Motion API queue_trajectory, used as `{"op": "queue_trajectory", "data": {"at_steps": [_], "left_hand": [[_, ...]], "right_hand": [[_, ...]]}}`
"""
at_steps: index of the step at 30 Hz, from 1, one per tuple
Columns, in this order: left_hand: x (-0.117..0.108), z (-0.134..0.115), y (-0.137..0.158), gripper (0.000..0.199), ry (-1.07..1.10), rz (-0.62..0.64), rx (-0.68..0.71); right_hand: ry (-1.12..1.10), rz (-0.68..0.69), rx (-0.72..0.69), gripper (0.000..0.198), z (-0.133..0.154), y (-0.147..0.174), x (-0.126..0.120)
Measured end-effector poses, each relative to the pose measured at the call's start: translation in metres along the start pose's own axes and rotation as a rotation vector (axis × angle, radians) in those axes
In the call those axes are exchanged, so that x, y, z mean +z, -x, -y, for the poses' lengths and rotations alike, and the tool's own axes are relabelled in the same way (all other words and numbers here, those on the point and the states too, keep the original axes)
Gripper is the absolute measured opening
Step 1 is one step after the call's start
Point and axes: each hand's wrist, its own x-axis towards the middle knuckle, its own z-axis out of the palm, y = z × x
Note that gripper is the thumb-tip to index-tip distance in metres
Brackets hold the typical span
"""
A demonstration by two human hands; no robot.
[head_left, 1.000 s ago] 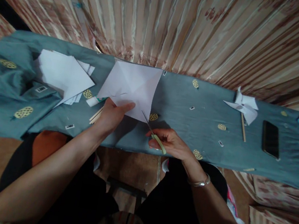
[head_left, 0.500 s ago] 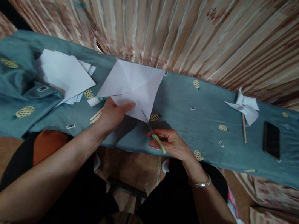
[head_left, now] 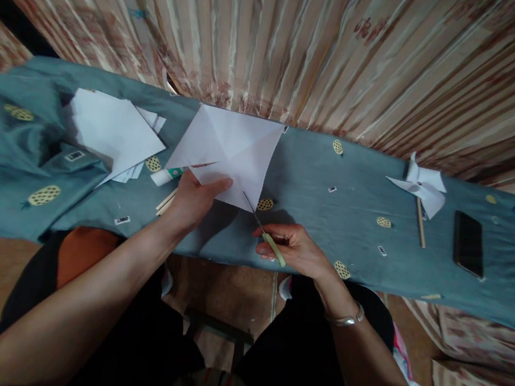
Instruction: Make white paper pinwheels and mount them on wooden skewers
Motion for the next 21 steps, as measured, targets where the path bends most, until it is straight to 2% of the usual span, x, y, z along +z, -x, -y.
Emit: {"op": "queue_trajectory", "data": {"at_steps": [10,21], "left_hand": [[0.0004,0.0064,0.0041,0.027,-0.042,0.020,-0.043],[-0.0013,0.0086,0.0034,0.026,-0.021,0.025,-0.036]], "right_hand": [[0.051,-0.004,-0.059,0.049,0.0004,-0.0005,-0.0008],[0.041,-0.011,-0.047,0.050,-0.0038,-0.0029,-0.0006]]}}
